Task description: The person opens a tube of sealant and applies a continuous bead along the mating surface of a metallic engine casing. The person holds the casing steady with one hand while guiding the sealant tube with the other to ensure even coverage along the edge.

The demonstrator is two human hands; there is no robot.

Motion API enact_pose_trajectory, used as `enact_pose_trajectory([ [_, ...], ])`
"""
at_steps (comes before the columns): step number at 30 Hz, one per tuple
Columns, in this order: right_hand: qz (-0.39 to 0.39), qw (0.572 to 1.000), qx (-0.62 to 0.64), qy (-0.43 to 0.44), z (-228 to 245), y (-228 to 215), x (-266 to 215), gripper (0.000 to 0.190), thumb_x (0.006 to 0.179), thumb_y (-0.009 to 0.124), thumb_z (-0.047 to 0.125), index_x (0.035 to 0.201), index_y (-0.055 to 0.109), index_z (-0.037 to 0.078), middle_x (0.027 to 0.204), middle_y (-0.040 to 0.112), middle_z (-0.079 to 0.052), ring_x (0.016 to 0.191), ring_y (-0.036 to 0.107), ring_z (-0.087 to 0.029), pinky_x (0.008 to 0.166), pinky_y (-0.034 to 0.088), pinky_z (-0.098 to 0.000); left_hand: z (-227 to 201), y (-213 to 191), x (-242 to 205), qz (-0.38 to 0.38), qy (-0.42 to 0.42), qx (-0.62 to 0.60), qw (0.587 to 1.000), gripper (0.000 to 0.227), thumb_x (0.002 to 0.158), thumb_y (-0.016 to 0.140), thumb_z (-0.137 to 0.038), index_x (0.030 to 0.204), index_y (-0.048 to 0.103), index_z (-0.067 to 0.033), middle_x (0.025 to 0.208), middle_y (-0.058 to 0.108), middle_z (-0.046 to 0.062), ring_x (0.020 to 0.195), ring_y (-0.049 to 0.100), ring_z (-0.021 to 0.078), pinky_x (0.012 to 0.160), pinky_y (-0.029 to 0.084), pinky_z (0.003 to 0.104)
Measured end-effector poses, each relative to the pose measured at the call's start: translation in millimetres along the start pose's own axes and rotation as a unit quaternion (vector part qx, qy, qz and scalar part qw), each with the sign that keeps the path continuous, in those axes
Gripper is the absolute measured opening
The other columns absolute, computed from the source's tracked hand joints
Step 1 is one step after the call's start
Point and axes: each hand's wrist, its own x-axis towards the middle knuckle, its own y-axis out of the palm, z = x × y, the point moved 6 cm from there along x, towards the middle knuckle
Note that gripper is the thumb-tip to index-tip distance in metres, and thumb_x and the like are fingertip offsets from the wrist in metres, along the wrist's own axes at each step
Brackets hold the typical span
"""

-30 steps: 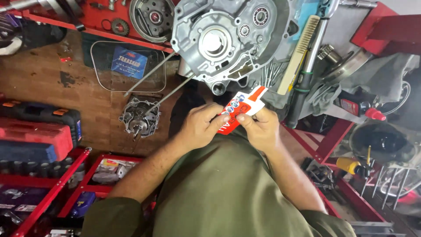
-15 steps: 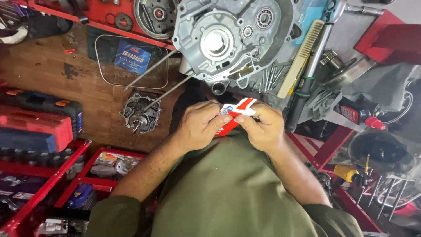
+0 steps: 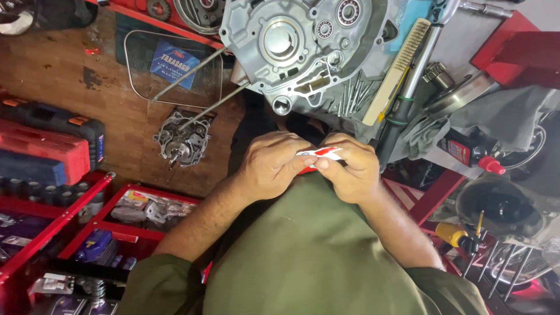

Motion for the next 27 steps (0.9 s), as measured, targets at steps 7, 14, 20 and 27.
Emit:
enact_pose_trajectory([
  [7,0.030,0.999,0.013,0.006,5,-4,1,0.017,0.093,0.072,0.001,0.078,0.066,-0.005,0.071,0.064,-0.018,0.058,0.060,-0.031,0.057,0.054,-0.0410,0,7,-6,-0.008,-0.017,-0.033,0.999,0.021,0.104,0.060,-0.017,0.092,0.069,-0.0025,0.076,0.066,0.013,0.068,0.067,0.0375,0.064,0.057,0.043],
  [14,0.011,1.000,-0.024,-0.018,16,-1,4,0.020,0.093,0.076,0.008,0.080,0.067,-0.004,0.071,0.065,-0.015,0.058,0.062,-0.028,0.058,0.055,-0.0385,1,3,-6,0.003,0.011,-0.022,1.000,0.019,0.102,0.062,-0.017,0.091,0.069,-0.0031,0.074,0.065,0.012,0.065,0.065,0.0353,0.063,0.055,0.043],
  [20,0.012,0.999,-0.031,-0.026,19,-3,3,0.026,0.088,0.083,0.016,0.078,0.067,-0.002,0.070,0.066,-0.014,0.057,0.064,-0.027,0.056,0.056,-0.0378,-21,3,5,0.019,0.022,-0.033,0.999,0.021,0.103,0.063,-0.019,0.091,0.067,-0.0027,0.074,0.064,0.012,0.066,0.065,0.0368,0.062,0.054,0.043],
  [27,-0.016,0.996,-0.088,-0.026,41,-13,-14,0.043,0.085,0.078,-0.004,0.121,0.056,-0.013,0.089,0.073,-0.018,0.073,0.071,-0.021,0.074,0.060,-0.0360,-35,-1,3,0.040,0.054,0.049,0.997,0.025,0.107,0.057,-0.022,0.097,0.068,-0.0017,0.071,0.060,0.013,0.064,0.064,0.0373,0.059,0.052,0.045],
])
